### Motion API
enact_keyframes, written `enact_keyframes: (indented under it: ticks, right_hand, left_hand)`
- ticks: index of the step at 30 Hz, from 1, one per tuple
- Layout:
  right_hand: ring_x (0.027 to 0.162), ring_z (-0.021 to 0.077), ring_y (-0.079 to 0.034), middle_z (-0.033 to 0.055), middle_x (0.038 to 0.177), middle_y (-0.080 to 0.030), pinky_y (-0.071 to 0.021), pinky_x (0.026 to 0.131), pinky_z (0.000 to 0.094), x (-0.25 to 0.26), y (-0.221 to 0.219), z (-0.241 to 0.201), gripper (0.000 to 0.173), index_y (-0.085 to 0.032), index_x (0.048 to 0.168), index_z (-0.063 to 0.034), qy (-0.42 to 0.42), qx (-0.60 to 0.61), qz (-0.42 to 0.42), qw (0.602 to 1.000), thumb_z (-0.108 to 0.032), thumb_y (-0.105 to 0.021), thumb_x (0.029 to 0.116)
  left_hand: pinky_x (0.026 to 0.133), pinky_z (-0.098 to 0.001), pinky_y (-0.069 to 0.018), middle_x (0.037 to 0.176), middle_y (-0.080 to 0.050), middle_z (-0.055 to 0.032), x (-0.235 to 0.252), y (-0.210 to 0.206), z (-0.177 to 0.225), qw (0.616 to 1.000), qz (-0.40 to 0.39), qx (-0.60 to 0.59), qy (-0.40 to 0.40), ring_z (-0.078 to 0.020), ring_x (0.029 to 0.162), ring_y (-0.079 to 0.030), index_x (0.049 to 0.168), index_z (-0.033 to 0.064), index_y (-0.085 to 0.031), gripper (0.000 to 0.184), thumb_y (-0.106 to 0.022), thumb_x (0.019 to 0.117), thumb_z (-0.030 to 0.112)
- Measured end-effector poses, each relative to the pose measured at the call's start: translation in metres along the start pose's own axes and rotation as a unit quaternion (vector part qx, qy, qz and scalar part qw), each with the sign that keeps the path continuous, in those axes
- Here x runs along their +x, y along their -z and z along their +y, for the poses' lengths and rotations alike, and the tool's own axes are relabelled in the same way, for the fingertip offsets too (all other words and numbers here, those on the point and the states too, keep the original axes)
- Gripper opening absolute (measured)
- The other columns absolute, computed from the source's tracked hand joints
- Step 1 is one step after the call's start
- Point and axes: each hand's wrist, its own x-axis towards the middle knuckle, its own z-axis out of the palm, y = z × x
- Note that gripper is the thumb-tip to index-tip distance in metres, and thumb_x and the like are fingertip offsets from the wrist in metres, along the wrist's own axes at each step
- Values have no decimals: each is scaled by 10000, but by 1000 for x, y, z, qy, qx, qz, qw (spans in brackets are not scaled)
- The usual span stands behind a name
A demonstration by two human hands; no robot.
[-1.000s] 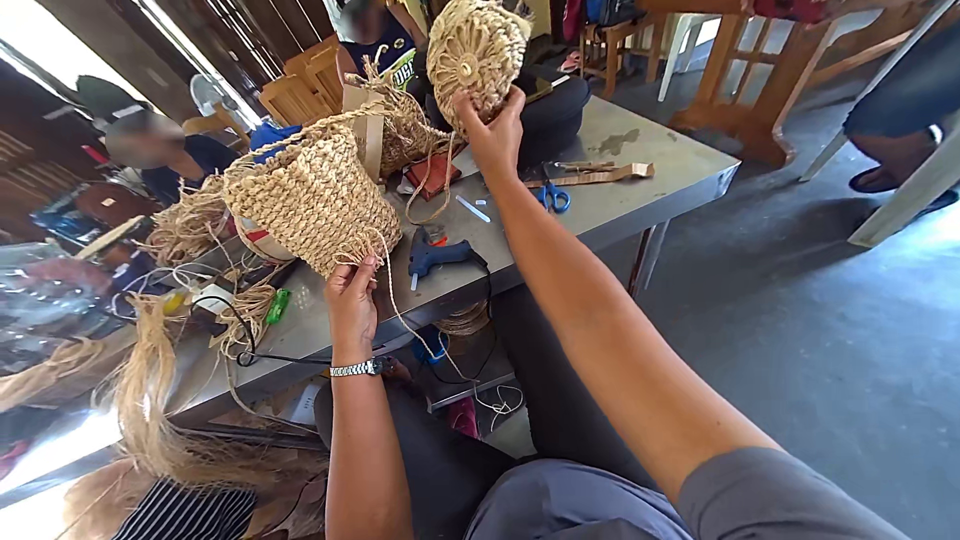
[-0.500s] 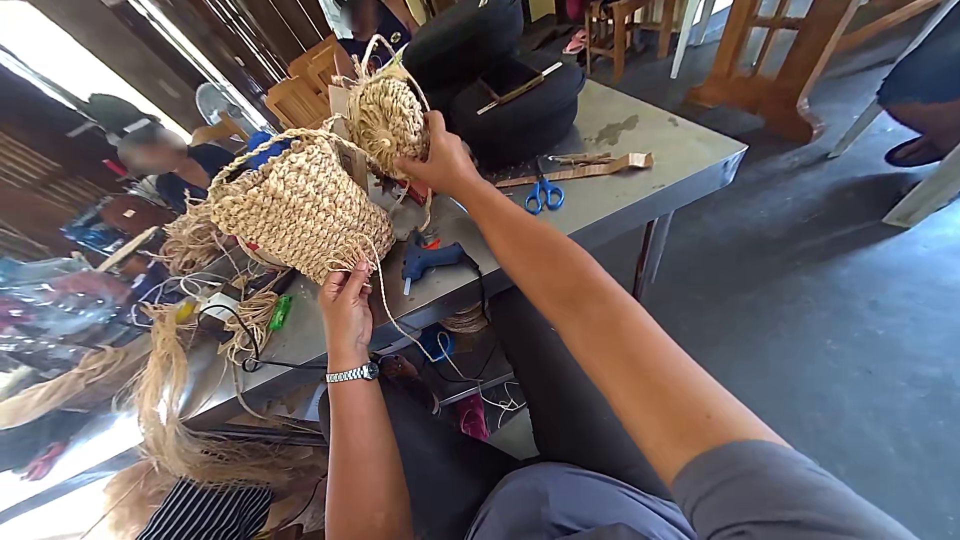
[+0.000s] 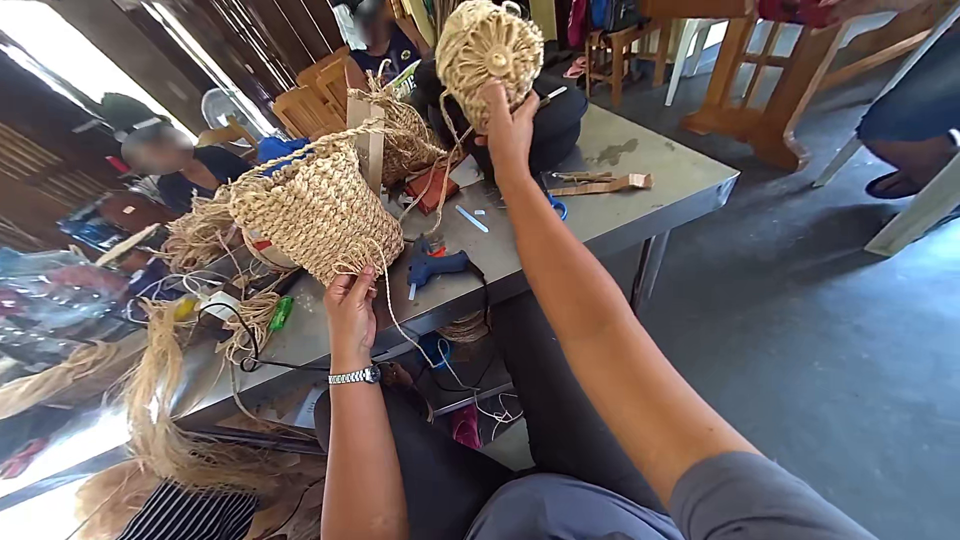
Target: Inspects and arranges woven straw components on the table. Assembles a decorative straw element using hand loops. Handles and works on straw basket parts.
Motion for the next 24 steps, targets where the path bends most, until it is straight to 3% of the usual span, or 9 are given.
enact_keyframes:
  ticks: [3,7,11,14,17,22,24]
  right_hand:
    - [1070,298,-693,247,1375,-575,-614,832,451,3,4,1,726,-240,1592,-17,16,5,1,1000,-413,-528,1055]
    - [1027,278,-707,223,1349,-610,-614,815,440,2,5,1,748,-319,1580,-36,66,-44,-5,997,-393,-629,1000]
    - [1101,287,-682,236,1388,-565,-618,842,427,7,8,4,761,-392,1528,0,92,-81,14,992,-404,-685,953]
    - [1024,262,-705,221,1340,-604,-617,823,417,7,11,4,767,-391,1515,9,106,-102,31,989,-407,-694,946]
    - [908,259,-716,221,1261,-630,-619,773,421,6,14,2,818,-298,1546,1,118,-111,41,986,-383,-703,949]
    - [955,284,-719,229,1366,-576,-623,790,445,13,20,-6,727,-329,1541,-32,153,-152,28,976,-362,-668,990]
    - [954,312,-726,230,1307,-632,-614,798,479,22,23,-13,691,-343,1550,-64,148,-193,6,970,-370,-638,1005]
  left_hand:
    - [775,-241,-544,952,-687,31,-1,0,0,1000,3,-8,3,-59,814,-634,1010,122,-662,43,-681,975,104]
    - [781,-245,-543,963,-681,31,-2,-1,1,1000,6,-9,6,-62,827,-633,1017,124,-655,45,-678,979,114]
    - [780,-248,-537,951,-677,33,-3,-1,0,1000,7,-3,5,-61,824,-627,993,127,-652,28,-678,982,123]
    - [774,-242,-534,948,-676,37,-4,-1,1,1000,6,-1,5,-58,822,-625,974,131,-647,34,-680,983,128]
    - [768,-236,-524,947,-671,39,-5,-1,2,1000,2,-1,4,-53,810,-612,995,130,-655,27,-680,984,132]
    - [738,-225,-514,920,-665,50,-6,-2,1,1000,-1,0,-3,-43,783,-598,975,145,-653,32,-684,980,145]
    - [749,-235,-518,920,-667,46,-6,-1,0,1000,-3,5,-4,-49,793,-606,981,139,-659,43,-694,978,165]
